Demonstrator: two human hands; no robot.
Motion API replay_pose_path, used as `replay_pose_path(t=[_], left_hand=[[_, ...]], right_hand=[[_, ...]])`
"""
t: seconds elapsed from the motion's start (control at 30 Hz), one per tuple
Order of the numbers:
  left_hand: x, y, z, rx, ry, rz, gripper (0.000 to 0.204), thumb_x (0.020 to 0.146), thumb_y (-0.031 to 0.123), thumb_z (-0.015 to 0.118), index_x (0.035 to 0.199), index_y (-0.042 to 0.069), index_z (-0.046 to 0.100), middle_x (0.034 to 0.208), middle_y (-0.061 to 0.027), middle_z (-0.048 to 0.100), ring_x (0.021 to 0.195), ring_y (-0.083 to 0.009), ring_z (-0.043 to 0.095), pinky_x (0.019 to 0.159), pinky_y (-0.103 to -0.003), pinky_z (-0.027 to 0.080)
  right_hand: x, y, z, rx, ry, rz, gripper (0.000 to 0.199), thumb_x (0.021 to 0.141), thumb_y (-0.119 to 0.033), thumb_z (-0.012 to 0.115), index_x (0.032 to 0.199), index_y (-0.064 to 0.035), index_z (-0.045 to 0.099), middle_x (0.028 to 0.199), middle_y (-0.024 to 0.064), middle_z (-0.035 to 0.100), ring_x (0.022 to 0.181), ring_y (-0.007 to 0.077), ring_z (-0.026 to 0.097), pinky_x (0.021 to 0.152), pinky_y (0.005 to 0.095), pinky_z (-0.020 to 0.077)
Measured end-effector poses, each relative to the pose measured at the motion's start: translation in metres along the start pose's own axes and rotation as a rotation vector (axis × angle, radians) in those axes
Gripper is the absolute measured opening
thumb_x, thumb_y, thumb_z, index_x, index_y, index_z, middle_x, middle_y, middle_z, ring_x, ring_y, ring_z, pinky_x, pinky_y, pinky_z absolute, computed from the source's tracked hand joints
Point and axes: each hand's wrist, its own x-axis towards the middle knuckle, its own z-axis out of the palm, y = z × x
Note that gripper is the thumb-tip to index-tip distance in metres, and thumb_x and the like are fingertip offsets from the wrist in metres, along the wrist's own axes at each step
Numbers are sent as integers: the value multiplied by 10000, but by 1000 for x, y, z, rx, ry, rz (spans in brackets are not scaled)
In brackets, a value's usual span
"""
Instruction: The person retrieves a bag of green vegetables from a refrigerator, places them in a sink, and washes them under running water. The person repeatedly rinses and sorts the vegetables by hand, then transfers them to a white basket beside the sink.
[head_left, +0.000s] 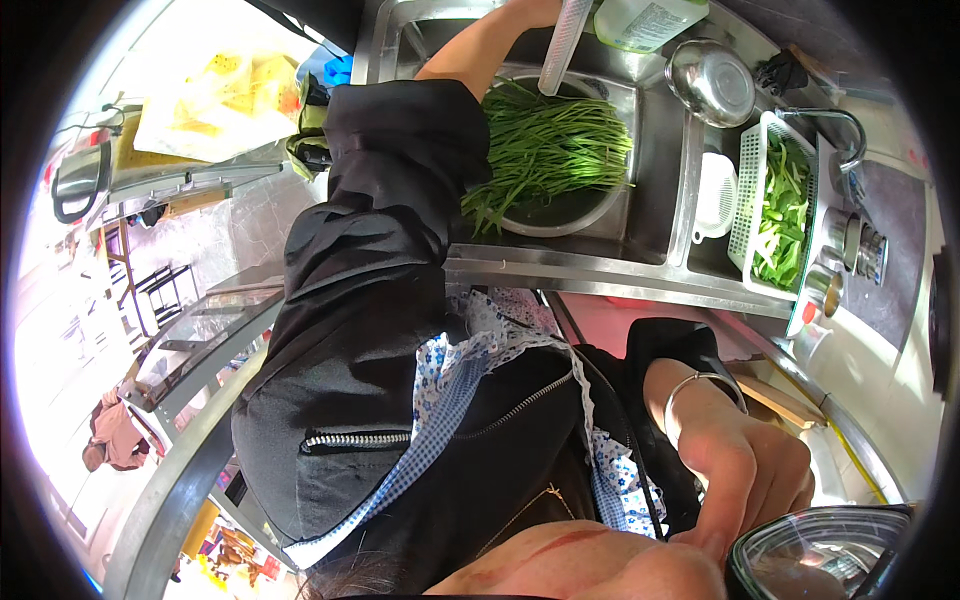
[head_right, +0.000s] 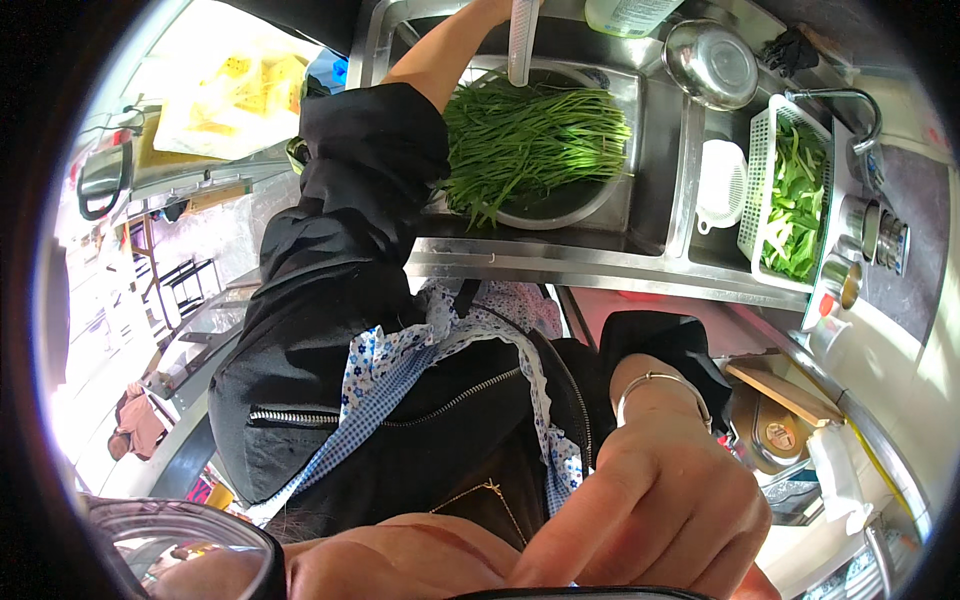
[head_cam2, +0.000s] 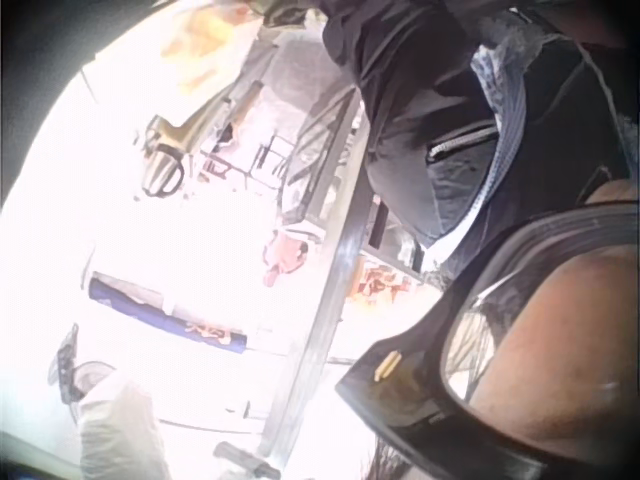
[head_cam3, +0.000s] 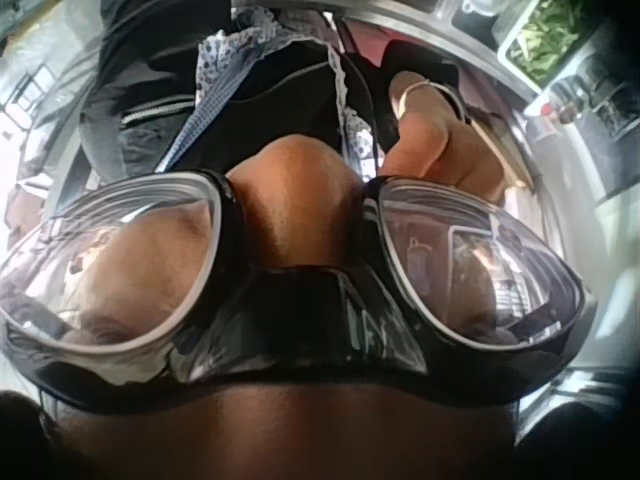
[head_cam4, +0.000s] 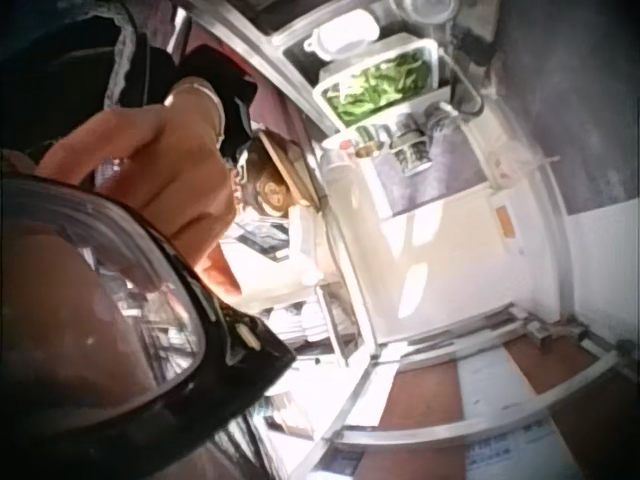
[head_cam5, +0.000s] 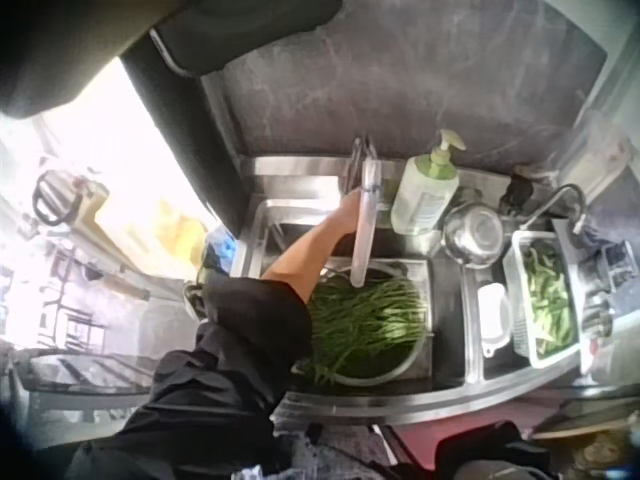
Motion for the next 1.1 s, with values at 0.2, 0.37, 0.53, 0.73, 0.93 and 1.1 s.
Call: replay_pose_path(t=[0.2,0.37,0.53,0.73,0.93,1.1], left_hand=[[2,-3,-12,-26,-158,-206,236,827,145,549,1011,10,610,927,-169,636,856,-322,606,752,-398,476],[-6,3,-14,-10,-160,-237,248,825,113,537,1044,19,604,947,-162,641,863,-300,614,766,-389,481],[-16,1,-13,-1,-167,-260,270,823,82,526,1077,27,598,966,-155,646,871,-278,622,779,-380,487],[-19,2,-13,23,-153,-272,307,820,44,511,1117,38,590,989,-146,651,880,-252,631,795,-369,493],[-97,51,-40,-181,194,-403,295,826,2,491,1091,49,613,918,-166,660,872,-280,640,796,-383,507],[-177,74,-54,596,-540,-156,408,822,173,514,1193,5,518,1190,-178,560,1078,-300,563,926,-378,445]], right_hand=[[-6,-1,-3,-119,148,28,226,788,-46,455,649,5,626,599,161,620,550,274,625,736,383,508],[-12,-2,-8,-125,120,9,214,782,-18,459,648,-3,626,605,152,627,559,260,632,760,376,508],[-7,5,-14,-146,113,-54,220,787,-23,455,634,-6,612,609,154,626,557,258,632,739,369,513],[-15,-3,-24,-176,65,44,425,947,-230,358,544,-130,450,513,13,499,537,181,606,625,319,476],[-115,-26,-78,-283,1148,264,379,897,-425,551,883,-49,593,843,125,615,874,277,582,1088,567,216],[-281,45,-164,-195,1936,856,756,854,-489,592,1373,-13,317,1350,195,418,1206,322,440,1050,433,315]])
